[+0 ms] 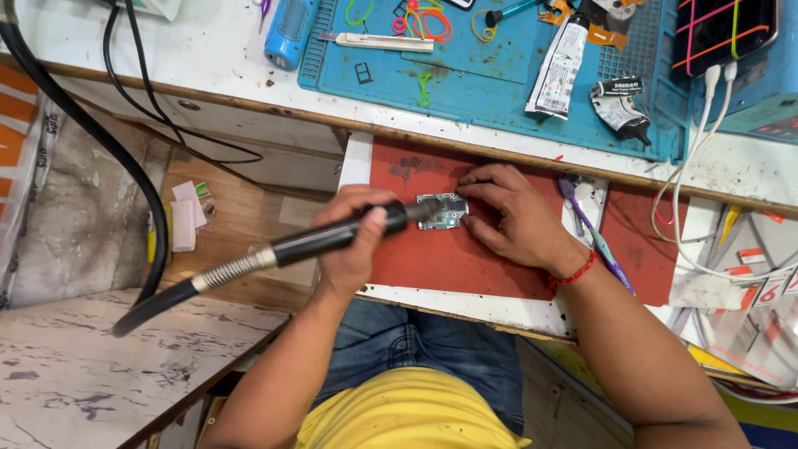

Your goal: The person uses a hot air gun to apply heat to a small circuit board placed on a red mat. They hold the board steady with one hand while directing the hot air with the other, focusing on specific areas of the board throughout the clip.

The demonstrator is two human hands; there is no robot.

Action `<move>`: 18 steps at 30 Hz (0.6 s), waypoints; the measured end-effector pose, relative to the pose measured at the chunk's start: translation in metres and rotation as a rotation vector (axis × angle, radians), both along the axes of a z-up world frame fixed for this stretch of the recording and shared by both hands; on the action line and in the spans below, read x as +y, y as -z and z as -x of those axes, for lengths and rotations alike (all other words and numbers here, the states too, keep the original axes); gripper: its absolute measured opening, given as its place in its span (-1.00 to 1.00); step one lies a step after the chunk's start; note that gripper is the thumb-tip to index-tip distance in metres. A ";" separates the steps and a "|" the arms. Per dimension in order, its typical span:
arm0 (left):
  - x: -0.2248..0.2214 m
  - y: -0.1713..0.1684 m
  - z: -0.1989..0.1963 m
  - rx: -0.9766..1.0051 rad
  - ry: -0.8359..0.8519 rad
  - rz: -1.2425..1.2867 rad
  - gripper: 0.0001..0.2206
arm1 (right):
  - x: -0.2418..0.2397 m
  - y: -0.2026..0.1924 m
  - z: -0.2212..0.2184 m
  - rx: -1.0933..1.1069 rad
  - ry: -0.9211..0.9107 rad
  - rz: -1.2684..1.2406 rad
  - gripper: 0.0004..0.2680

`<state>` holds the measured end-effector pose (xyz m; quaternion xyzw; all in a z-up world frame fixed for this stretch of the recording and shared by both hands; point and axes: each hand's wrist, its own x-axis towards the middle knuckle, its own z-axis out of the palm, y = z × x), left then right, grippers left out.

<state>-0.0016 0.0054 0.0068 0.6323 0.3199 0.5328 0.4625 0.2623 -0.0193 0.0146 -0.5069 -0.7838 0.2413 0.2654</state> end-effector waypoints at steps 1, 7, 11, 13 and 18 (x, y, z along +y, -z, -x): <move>0.004 -0.001 0.003 0.008 -0.017 0.050 -0.82 | 0.002 0.000 0.000 -0.008 0.000 -0.002 -0.72; 0.011 0.005 0.019 0.097 0.047 0.044 -0.80 | 0.000 0.002 -0.002 -0.012 -0.002 -0.001 -0.72; 0.012 0.002 0.015 0.057 0.099 -0.032 -0.79 | 0.006 -0.005 0.001 -0.006 0.011 0.008 -0.72; 0.012 0.005 0.018 -0.017 0.123 0.003 -0.79 | 0.004 -0.003 0.002 -0.010 0.020 0.027 -0.72; 0.010 0.010 0.023 0.020 0.111 0.003 -0.78 | 0.003 0.002 0.000 -0.035 0.031 0.022 -0.72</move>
